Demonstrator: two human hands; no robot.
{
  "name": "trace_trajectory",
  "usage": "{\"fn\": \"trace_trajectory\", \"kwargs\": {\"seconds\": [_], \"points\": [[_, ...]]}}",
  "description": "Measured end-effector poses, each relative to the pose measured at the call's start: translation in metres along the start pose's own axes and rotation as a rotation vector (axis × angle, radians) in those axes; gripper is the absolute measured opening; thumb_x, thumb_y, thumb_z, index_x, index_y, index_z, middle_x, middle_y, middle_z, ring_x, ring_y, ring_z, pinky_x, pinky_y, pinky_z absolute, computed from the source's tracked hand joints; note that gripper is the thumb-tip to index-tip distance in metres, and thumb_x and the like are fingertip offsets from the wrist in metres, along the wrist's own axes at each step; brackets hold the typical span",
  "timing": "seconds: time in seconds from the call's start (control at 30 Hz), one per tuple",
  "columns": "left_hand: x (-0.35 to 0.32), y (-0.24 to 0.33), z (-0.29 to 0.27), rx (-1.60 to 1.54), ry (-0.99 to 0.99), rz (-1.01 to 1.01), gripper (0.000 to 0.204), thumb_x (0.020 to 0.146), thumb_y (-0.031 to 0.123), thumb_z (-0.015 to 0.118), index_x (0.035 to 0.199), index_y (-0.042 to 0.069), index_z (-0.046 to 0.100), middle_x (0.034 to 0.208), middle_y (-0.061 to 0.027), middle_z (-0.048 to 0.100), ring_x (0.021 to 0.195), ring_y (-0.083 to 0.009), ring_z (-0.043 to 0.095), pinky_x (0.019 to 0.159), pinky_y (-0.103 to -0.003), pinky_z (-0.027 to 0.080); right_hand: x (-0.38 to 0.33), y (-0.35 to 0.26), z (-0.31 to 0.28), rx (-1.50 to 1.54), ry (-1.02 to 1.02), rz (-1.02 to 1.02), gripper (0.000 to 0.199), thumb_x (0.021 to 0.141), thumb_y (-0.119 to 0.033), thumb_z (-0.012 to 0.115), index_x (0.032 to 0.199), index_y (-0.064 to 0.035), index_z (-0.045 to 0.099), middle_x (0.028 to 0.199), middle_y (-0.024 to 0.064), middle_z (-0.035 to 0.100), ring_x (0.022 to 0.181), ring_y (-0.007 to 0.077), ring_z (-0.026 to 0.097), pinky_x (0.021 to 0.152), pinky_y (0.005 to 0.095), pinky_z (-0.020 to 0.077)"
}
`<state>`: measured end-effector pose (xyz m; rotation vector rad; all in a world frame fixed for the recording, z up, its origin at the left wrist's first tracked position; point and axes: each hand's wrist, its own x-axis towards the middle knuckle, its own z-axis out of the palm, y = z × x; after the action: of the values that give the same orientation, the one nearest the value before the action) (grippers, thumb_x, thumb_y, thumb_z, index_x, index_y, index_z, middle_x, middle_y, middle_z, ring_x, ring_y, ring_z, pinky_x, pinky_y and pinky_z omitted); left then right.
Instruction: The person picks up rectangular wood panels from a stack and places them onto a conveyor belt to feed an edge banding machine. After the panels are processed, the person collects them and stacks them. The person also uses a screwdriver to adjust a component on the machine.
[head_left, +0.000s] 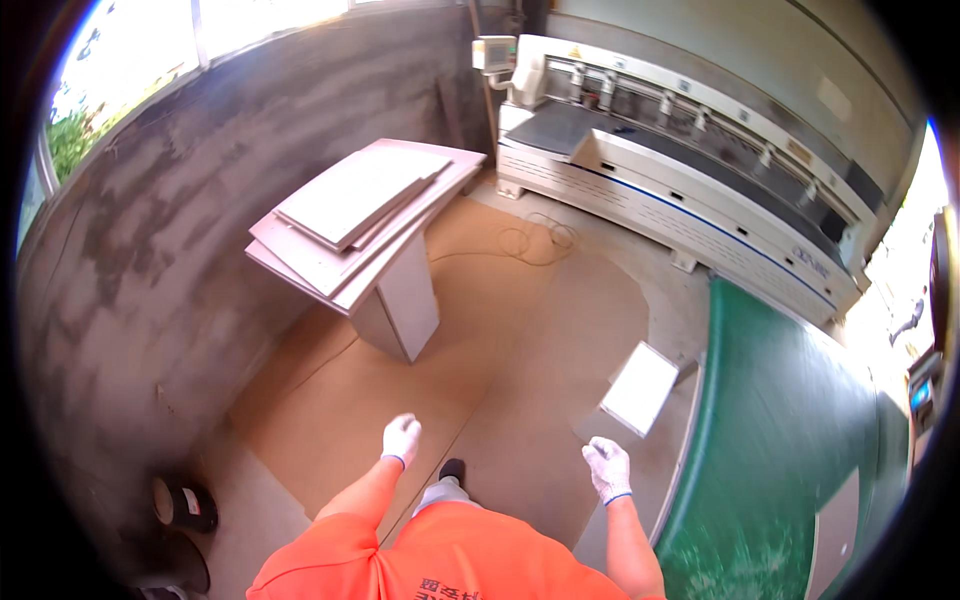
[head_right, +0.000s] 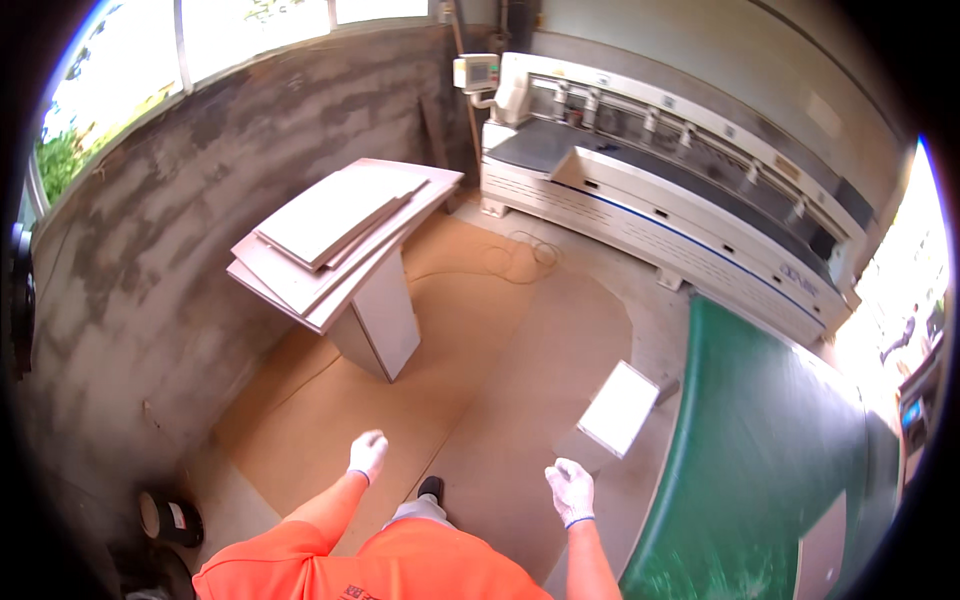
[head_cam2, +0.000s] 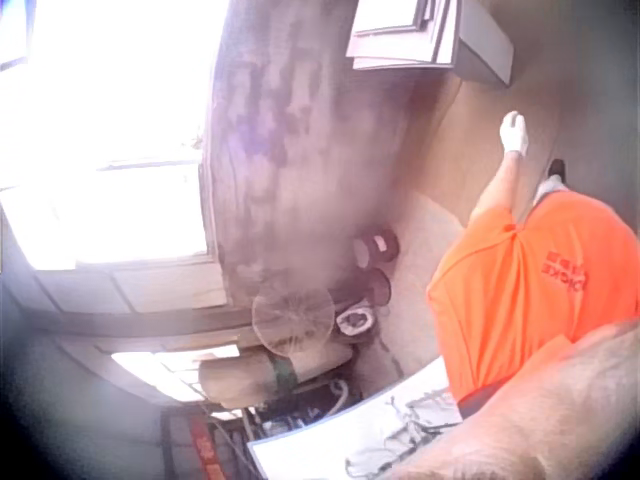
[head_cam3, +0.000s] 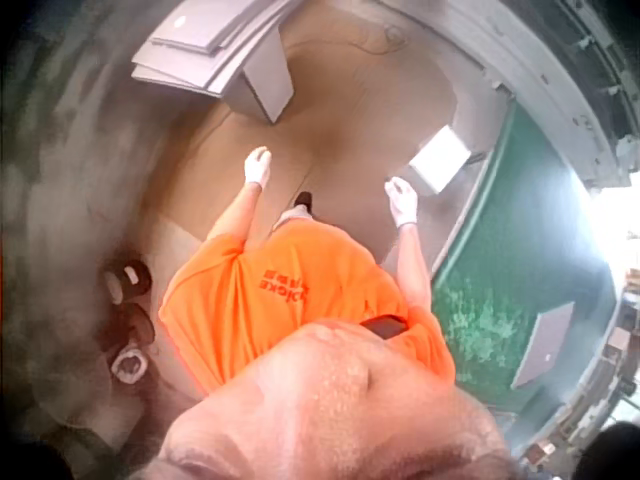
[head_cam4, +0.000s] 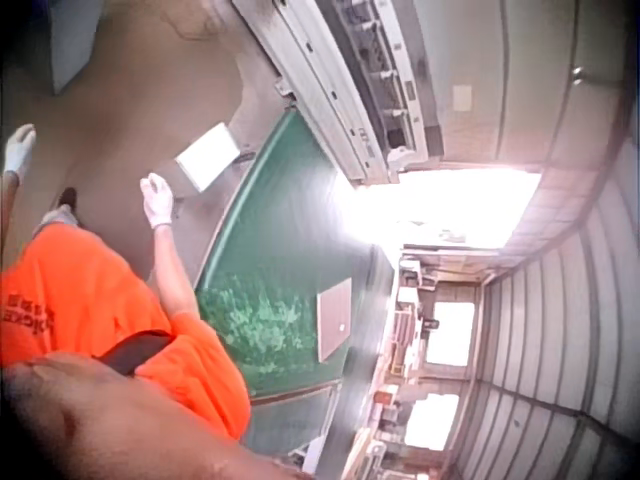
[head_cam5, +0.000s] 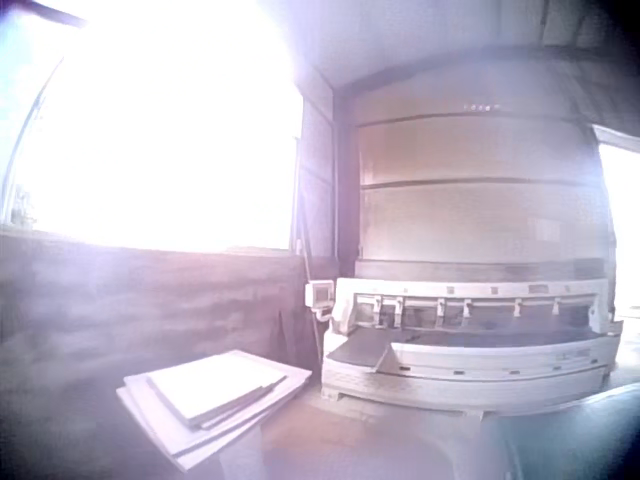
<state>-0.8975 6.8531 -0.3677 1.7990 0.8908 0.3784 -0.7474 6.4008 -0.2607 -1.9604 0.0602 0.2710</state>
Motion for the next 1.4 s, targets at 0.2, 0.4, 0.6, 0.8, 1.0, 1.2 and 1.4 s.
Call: {"fn": "trace_trajectory", "kwargs": {"seconds": [0.2,0.4,0.6,0.8,1.0,1.2,1.4], "points": [[0.267,0.145,-0.113,-0.256,0.427,0.194,0.037,0.099,0.020,0.073,0.128,-0.004,0.070,0.117,-0.0153,0.075,0.113,-0.0215,0.070,0.103,-0.035,0.053,0.092,-0.018,0.132,0.216,-0.117,0.183,0.034,0.091,-0.012,0.084,0.120,0.0050,0.075,0.098,0.0058,0.076,0.084,0.0119,0.068,0.075,0.0264,0.0548],[0.424,0.205,-0.170,0.464,0.543,-0.023,0.082,0.093,0.050,0.070,0.156,0.000,0.050,0.161,-0.0245,0.048,0.151,-0.0397,0.042,0.126,-0.049,0.034,0.156,-0.004,0.142,0.158,-0.139,0.238,0.010,0.092,-0.012,0.080,0.094,-0.0035,0.075,0.078,-0.0032,0.064,0.065,0.0069,0.054,0.058,0.0253,0.0416],[0.442,0.234,-0.083,0.826,0.607,0.003,0.088,0.095,0.053,0.067,0.158,-0.003,0.045,0.159,-0.0293,0.048,0.156,-0.0439,0.032,0.131,-0.054,0.020,0.262,0.023,0.113,0.413,-0.022,0.698,0.010,0.094,-0.007,0.071,0.088,-0.0105,0.065,0.072,0.0004,0.058,0.056,0.0123,0.053,0.046,0.0293,0.0372],[0.499,0.244,-0.002,-0.159,0.876,-0.020,0.055,0.095,0.039,0.077,0.129,-0.001,0.063,0.116,-0.0184,0.068,0.108,-0.0380,0.065,0.100,-0.046,0.053,0.410,-0.008,0.115,0.421,-0.105,0.701,0.018,0.096,-0.006,0.066,0.082,-0.0133,0.057,0.069,0.0013,0.054,0.052,0.0133,0.049,0.042,0.0288,0.0318],[0.570,0.192,-0.042,-0.363,0.619,-0.195,0.042,0.104,0.032,0.067,0.139,0.009,0.059,0.124,-0.0098,0.071,0.113,-0.0267,0.067,0.094,-0.040,0.060,0.581,-0.064,0.111,0.186,-0.243,0.284,0.009,0.090,-0.007,0.081,0.093,-0.0055,0.073,0.082,0.0017,0.070,0.068,0.0118,0.060,0.058,0.0269,0.0456],[0.556,0.319,0.105,-1.191,0.397,-0.347,0.031,0.104,0.043,0.065,0.122,0.018,0.069,0.096,-0.0009,0.076,0.084,-0.0215,0.072,0.072,-0.034,0.059,0.721,-0.120,0.102,0.098,-0.243,0.140,0.029,0.095,-0.028,0.081,0.097,0.0007,0.078,0.091,0.0051,0.074,0.084,0.0132,0.065,0.078,0.0320,0.0537],[0.614,0.327,0.139,-1.310,0.508,0.041,0.040,0.098,0.022,0.065,0.126,-0.006,0.065,0.125,-0.0168,0.072,0.119,-0.0293,0.068,0.102,-0.047,0.056,0.885,-0.247,0.097,0.036,-0.303,-0.010,0.028,0.096,-0.025,0.081,0.104,0.0015,0.078,0.097,0.0045,0.077,0.090,0.0128,0.068,0.084,0.0313,0.0555]]}}
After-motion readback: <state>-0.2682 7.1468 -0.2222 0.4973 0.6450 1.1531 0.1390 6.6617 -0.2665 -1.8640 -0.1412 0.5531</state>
